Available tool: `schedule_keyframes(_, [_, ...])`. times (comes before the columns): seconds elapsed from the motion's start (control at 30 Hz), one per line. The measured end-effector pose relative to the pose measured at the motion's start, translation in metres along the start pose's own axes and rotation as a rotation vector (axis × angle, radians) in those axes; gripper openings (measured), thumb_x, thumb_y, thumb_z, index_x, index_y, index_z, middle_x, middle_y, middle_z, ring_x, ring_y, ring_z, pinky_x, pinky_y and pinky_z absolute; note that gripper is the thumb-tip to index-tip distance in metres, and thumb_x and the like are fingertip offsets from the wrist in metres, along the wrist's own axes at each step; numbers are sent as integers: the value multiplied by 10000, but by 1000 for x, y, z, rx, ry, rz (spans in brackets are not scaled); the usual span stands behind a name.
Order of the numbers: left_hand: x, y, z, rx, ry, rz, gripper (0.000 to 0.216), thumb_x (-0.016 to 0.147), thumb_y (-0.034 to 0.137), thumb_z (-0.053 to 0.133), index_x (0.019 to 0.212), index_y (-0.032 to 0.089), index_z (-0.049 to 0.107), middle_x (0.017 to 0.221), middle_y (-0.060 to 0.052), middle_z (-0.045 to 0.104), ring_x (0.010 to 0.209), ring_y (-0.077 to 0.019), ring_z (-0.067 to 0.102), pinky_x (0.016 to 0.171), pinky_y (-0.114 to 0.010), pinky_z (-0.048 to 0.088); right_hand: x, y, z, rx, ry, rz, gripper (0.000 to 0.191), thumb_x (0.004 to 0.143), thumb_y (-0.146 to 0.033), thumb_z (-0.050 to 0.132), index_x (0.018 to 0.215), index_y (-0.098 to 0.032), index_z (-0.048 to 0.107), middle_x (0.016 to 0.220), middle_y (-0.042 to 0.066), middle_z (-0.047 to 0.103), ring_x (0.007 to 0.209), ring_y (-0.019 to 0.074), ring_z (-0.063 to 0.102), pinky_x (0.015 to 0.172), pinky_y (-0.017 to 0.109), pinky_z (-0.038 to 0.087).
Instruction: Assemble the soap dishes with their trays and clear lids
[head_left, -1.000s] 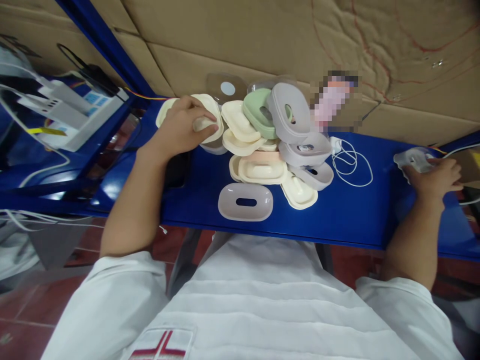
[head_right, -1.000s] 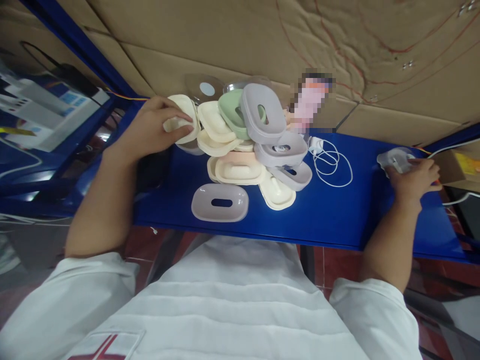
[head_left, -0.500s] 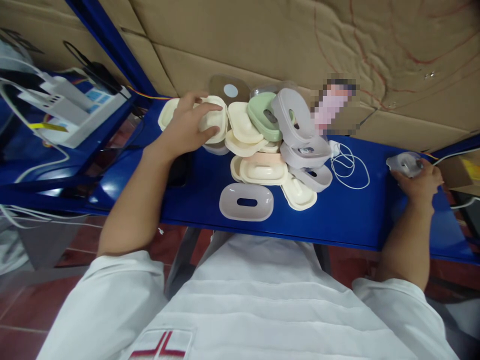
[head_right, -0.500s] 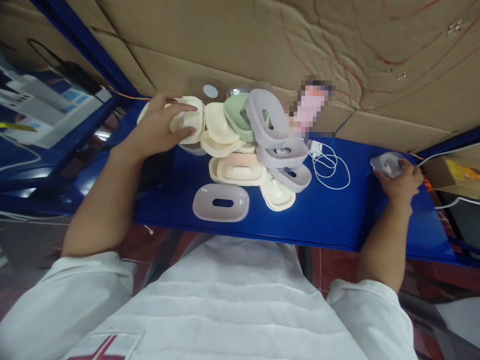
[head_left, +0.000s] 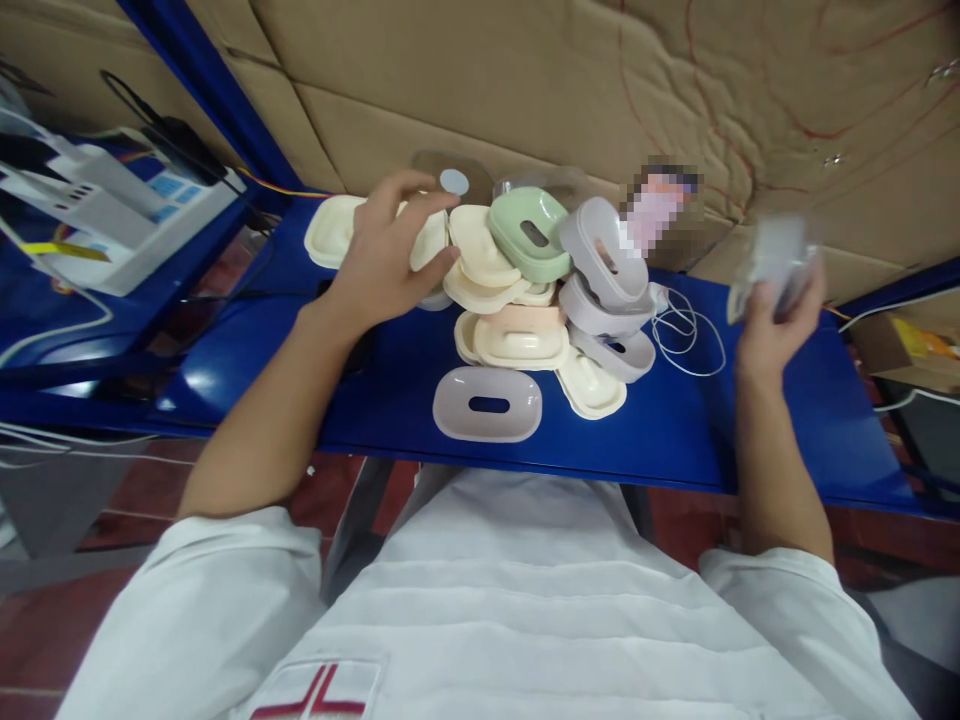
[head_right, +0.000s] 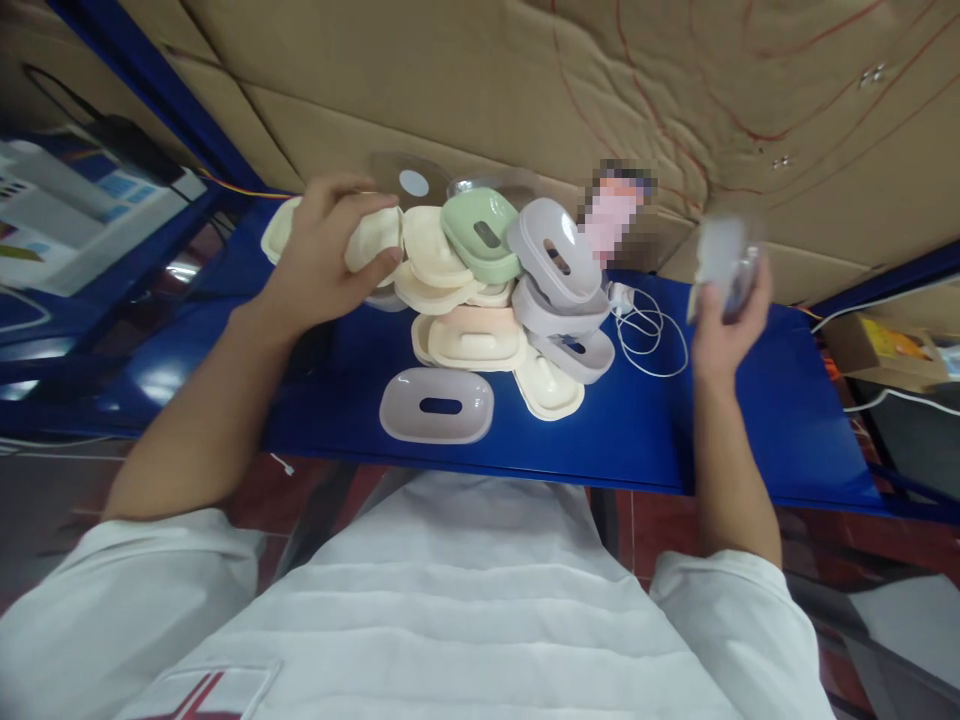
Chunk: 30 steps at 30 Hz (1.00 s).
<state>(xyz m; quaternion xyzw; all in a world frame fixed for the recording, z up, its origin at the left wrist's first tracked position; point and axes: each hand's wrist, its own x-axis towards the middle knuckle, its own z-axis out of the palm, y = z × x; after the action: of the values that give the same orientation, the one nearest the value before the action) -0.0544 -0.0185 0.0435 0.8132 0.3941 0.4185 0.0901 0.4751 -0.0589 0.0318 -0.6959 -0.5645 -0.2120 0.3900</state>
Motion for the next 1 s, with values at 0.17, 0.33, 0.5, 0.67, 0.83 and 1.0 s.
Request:
schedule_keyframes(0.17, [-1,13,4,-35,45,109,775,947,580,812,1608,329,496,1605,-87,539,1427,-346,567,1240,-646,468,-5,-82,-22,125,33,-344,812,1086,-632,375,1725,-133,342,1652,286,498,1602,297,472,1263,508,418])
schedule_keyframes(0.33, [-3,42,2,-606,-104,58,1249,746,610,982,1674,665,147,1738,30,377,1221,-294,723,872,-464,704,14,-189,-51,365,-276,-743,820,998,-769,605,1646,-274,518,1699,150,485,1604,361,449,1334,563,360])
schedule_keyframes(0.5, [-1,38,7,-769,110,28,988,776,596,971,1612,544,448,1633,41,538,1502,-310,578,1246,-503,537,14,-290,-35,554,-638,-733,594,993,-645,711,1537,-420,629,1640,0,576,1545,279,519,1351,459,404])
schedule_keyframes(0.67, [3,5,13,-895,88,-80,789,864,571,916,1551,468,541,1593,19,606,1513,-290,577,1275,-503,513,43,-304,1,903,-612,-521,326,1047,-560,638,1244,-331,761,1355,-15,778,1323,242,692,1208,443,537])
schedule_keyframes(0.83, [0,2,18,-889,72,-137,880,810,550,972,1564,382,551,1571,-44,617,1479,-321,596,1249,-494,533,77,-266,19,561,-355,-270,343,1120,-461,429,1218,-295,711,1330,41,777,1223,228,680,1093,422,571])
schedule_keyframes(1.0, [0,-4,33,-805,82,-136,858,800,530,986,1522,338,564,1516,-86,647,1396,-324,650,1160,-461,591,75,-253,34,509,-482,-298,402,1093,-552,462,1107,-276,754,1185,32,811,1107,242,715,1043,418,574])
